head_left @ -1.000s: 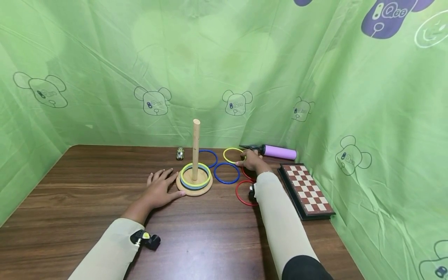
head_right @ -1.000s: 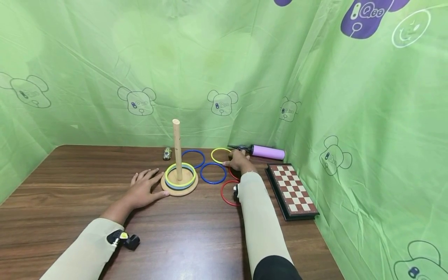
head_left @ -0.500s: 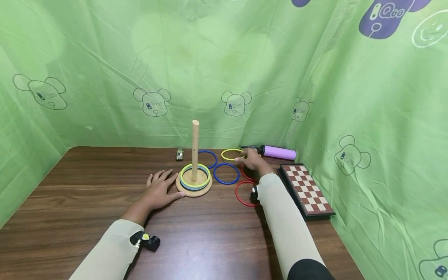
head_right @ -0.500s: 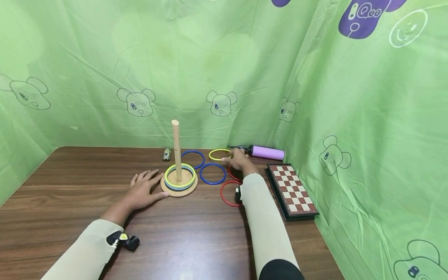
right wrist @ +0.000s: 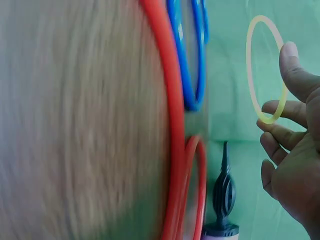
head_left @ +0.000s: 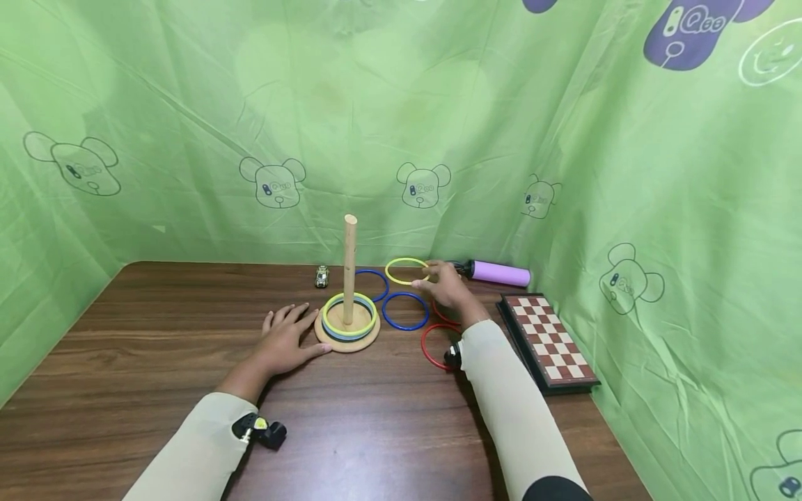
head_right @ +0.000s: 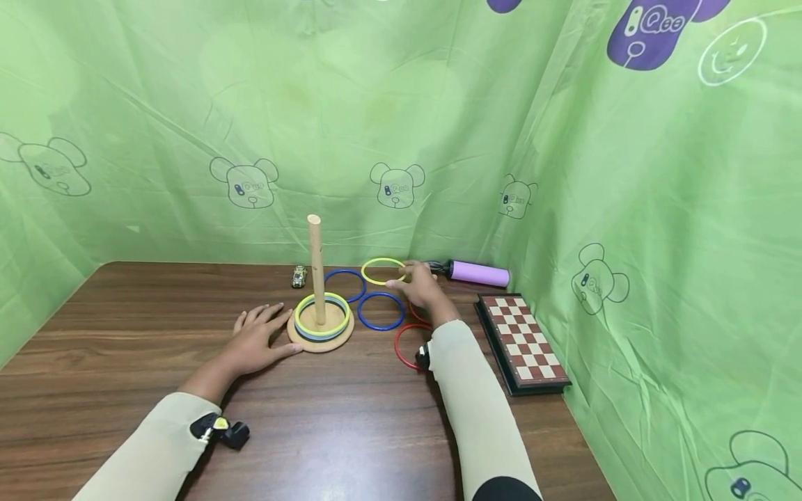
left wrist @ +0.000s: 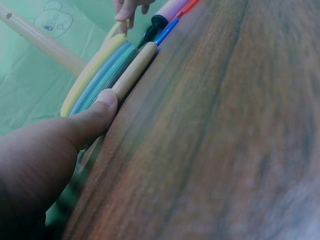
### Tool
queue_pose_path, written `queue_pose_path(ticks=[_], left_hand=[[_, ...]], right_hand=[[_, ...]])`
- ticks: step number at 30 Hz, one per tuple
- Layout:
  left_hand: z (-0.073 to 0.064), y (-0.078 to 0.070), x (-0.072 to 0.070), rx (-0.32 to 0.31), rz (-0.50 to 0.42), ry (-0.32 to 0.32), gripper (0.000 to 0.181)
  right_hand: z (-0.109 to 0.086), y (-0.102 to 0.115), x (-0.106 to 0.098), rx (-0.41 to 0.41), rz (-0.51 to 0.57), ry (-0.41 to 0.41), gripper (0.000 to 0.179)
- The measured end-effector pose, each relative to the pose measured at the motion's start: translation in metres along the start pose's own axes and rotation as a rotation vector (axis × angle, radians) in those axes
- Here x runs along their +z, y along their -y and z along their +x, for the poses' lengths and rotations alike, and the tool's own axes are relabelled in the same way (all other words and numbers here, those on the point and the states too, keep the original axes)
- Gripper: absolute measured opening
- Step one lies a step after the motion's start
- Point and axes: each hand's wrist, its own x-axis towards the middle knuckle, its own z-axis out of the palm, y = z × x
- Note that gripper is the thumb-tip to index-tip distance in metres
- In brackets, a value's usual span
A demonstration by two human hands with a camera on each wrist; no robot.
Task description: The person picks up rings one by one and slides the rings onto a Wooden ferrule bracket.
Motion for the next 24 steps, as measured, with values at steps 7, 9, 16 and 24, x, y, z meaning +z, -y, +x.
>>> queue_pose_path(ticks=[7, 9, 16, 24], left_hand=[[0.0, -0.001, -0.001, -0.001, -0.001, 0.002, 0.099], [0.0, -0.001, -0.001, -0.003, -0.001, 0.008, 0.1], [0.002, 0.001, 0.001, 0.007, -0.006, -0.004, 0.099], [0.001, 0.002, 0.001, 0.007, -0.01, 0.001, 0.099]], right_hand=[[-0.006, 0.021, 0.001, -0.027, 0.07, -0.081, 0.057], [-0.008, 0.028, 0.001, -0.023, 0.112, -0.108, 0.057], [-0.018, 0.056, -0.002, 0.02, 0.364, -0.194, 0.054], [-0.03, 0.084, -0.007, 0.058, 0.532, -0.277, 0.05]])
